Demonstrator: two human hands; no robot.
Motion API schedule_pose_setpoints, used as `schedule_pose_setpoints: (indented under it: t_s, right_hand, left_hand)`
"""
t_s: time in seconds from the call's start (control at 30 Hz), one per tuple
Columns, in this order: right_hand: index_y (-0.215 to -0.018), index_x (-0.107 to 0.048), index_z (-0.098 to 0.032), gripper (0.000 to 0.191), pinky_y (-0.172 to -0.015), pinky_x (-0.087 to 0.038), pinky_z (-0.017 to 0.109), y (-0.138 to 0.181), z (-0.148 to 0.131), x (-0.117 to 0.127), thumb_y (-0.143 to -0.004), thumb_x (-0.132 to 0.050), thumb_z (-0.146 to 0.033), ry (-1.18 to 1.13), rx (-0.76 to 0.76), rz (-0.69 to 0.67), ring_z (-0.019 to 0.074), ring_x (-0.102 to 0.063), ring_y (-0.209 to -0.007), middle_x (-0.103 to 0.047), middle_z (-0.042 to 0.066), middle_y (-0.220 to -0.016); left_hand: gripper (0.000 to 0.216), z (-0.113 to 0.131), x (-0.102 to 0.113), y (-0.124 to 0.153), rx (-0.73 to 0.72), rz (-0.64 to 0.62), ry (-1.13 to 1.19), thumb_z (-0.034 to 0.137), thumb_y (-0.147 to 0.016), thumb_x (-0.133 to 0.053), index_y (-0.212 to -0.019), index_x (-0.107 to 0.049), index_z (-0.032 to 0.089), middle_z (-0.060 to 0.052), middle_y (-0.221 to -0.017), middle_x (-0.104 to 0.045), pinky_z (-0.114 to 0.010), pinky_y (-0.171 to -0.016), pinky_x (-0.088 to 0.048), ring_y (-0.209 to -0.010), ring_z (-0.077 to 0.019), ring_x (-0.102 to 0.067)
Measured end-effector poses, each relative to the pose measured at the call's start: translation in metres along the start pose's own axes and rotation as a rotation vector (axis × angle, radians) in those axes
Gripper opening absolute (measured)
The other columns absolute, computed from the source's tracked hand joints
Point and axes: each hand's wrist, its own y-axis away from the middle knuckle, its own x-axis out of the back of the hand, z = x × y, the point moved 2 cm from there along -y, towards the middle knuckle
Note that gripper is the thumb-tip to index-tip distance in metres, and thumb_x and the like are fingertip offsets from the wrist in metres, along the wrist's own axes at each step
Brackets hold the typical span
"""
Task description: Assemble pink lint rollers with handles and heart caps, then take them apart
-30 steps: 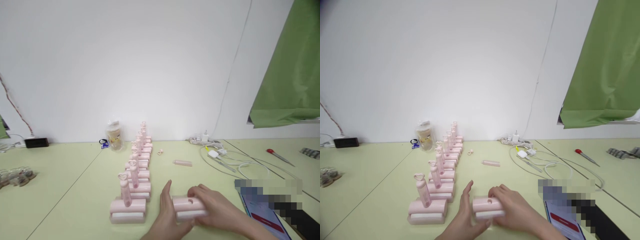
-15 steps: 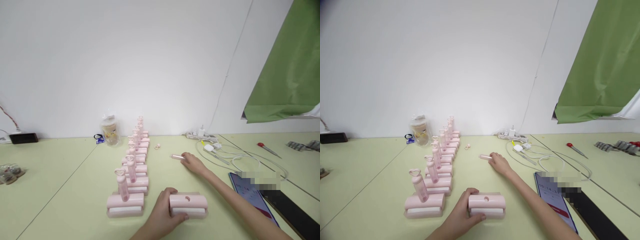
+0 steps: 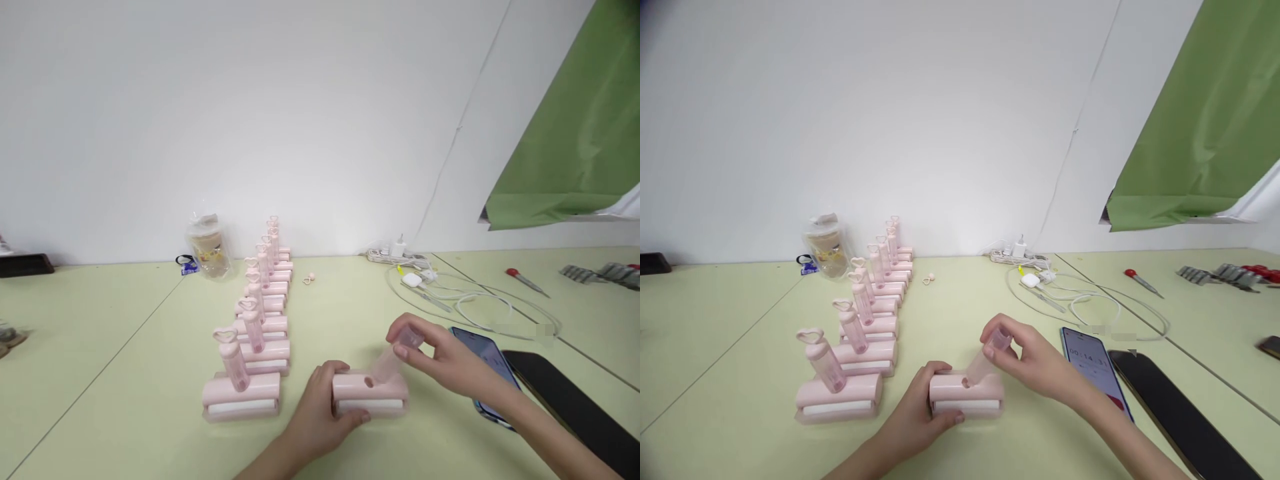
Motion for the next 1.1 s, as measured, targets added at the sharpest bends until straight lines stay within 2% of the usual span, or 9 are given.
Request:
schedule_pose_setpoints:
  t_s: [0.17, 0.4, 0.57, 0.67, 0.73, 0.83, 0.93, 1.0, 1.1]
  right_hand:
    - [-0.082, -0.050, -0.024, 0.003, -0.052, -0.040, 0.024, 0.004, -0.010, -0.011, -0.080, -0.048, -0.024, 0.061, 0.038, -0.056, 0.0138, -0.050, -0.059, -0.057, -0.001, -0.071]
    - [-0.083, -0.055, -0.026, 0.010, -0.065, -0.044, 0.025, -0.006, -0.031, -0.004, -0.075, -0.054, -0.019, 0.087, 0.064, -0.215, 0.0158, -0.057, -0.072, -0.063, -0.003, -0.078]
    - [-0.079, -0.061, -0.027, 0.005, -0.060, -0.045, 0.025, -0.013, -0.037, 0.003, -0.074, -0.059, -0.028, 0.100, -0.039, -0.311, 0.0182, -0.060, -0.074, -0.066, -0.002, -0.076]
    - [-0.081, -0.063, -0.026, 0.011, -0.060, -0.044, 0.025, -0.013, -0.036, 0.007, -0.077, -0.058, -0.035, 0.105, -0.075, -0.320, 0.0190, -0.060, -0.075, -0.066, 0.000, -0.079]
    - [-0.082, -0.062, -0.025, 0.014, -0.062, -0.044, 0.025, -0.011, -0.036, 0.008, -0.078, -0.056, -0.037, 0.096, -0.080, -0.317, 0.0184, -0.060, -0.076, -0.066, 0.001, -0.080]
    - [-0.079, -0.060, -0.023, 0.009, -0.063, -0.043, 0.025, -0.011, -0.036, 0.004, -0.077, -0.058, -0.031, 0.065, -0.038, -0.300, 0.0167, -0.058, -0.072, -0.065, 0.000, -0.076]
    - [-0.068, -0.051, -0.020, 0.010, -0.068, -0.043, 0.027, -0.014, -0.035, -0.010, -0.072, -0.060, -0.022, -0.128, 0.105, -0.277, 0.0168, -0.057, -0.077, -0.063, 0.001, -0.085]
    - [-0.065, -0.044, -0.020, 0.017, -0.070, -0.044, 0.029, -0.016, -0.033, -0.024, -0.073, -0.059, -0.024, -0.403, 0.181, -0.293, 0.0173, -0.058, -0.081, -0.062, 0.004, -0.089]
    - [-0.065, -0.044, -0.020, 0.025, -0.047, -0.040, 0.022, -0.019, -0.025, -0.050, -0.077, -0.058, -0.036, -0.741, 0.124, -0.277, 0.0116, -0.053, -0.051, -0.057, -0.001, -0.058]
  left_hand:
    - [0.050, 0.001, 0.000, 0.001, -0.006, -0.023, -0.011, 0.029, -0.068, -0.067, -0.111, -0.042, 0.020, -0.006, -0.110, -0.049, -0.034, -0.091, -0.036, -0.104, -0.0227, -0.045]
    - [0.052, 0.002, 0.000, 0.000, 0.025, -0.024, -0.001, 0.027, -0.067, -0.067, -0.112, -0.041, 0.020, -0.006, -0.109, -0.049, -0.035, -0.086, -0.040, -0.102, -0.0231, -0.047]
    - [0.051, 0.001, -0.001, 0.002, 0.031, -0.023, 0.012, 0.027, -0.067, -0.066, -0.111, -0.042, 0.019, -0.007, -0.110, -0.049, -0.035, -0.088, -0.040, -0.103, -0.0226, -0.047]
    - [0.072, 0.006, 0.001, 0.003, 0.039, 0.025, -0.020, 0.029, -0.060, -0.071, -0.122, -0.035, 0.019, -0.010, -0.122, -0.043, -0.038, -0.093, -0.038, -0.112, -0.0255, -0.042]
    - [0.083, 0.015, 0.004, 0.000, -0.031, 0.093, -0.088, 0.032, -0.054, -0.076, -0.125, -0.035, 0.019, -0.011, -0.127, -0.040, -0.043, -0.099, -0.032, -0.120, -0.0288, -0.035]
    - [0.063, 0.033, 0.007, -0.010, -0.197, 0.107, -0.191, 0.035, -0.053, -0.077, -0.109, -0.052, 0.022, -0.008, -0.118, -0.052, -0.044, -0.099, -0.032, -0.117, -0.0294, -0.039]
    - [0.038, 0.039, 0.003, -0.020, -0.173, 0.015, -0.165, 0.032, -0.059, -0.074, -0.093, -0.061, 0.022, -0.003, -0.098, -0.062, -0.038, -0.086, -0.043, -0.095, -0.0248, -0.055]
    - [0.035, 0.036, -0.001, -0.024, -0.128, -0.024, -0.070, 0.026, -0.063, -0.070, -0.097, -0.060, 0.022, -0.001, -0.098, -0.063, -0.032, -0.080, -0.045, -0.090, -0.0216, -0.058]
    - [0.035, 0.028, -0.005, -0.025, -0.091, -0.016, 0.013, 0.025, -0.066, -0.068, -0.100, -0.058, 0.021, -0.001, -0.098, -0.063, -0.028, -0.077, -0.046, -0.090, -0.0203, -0.059]
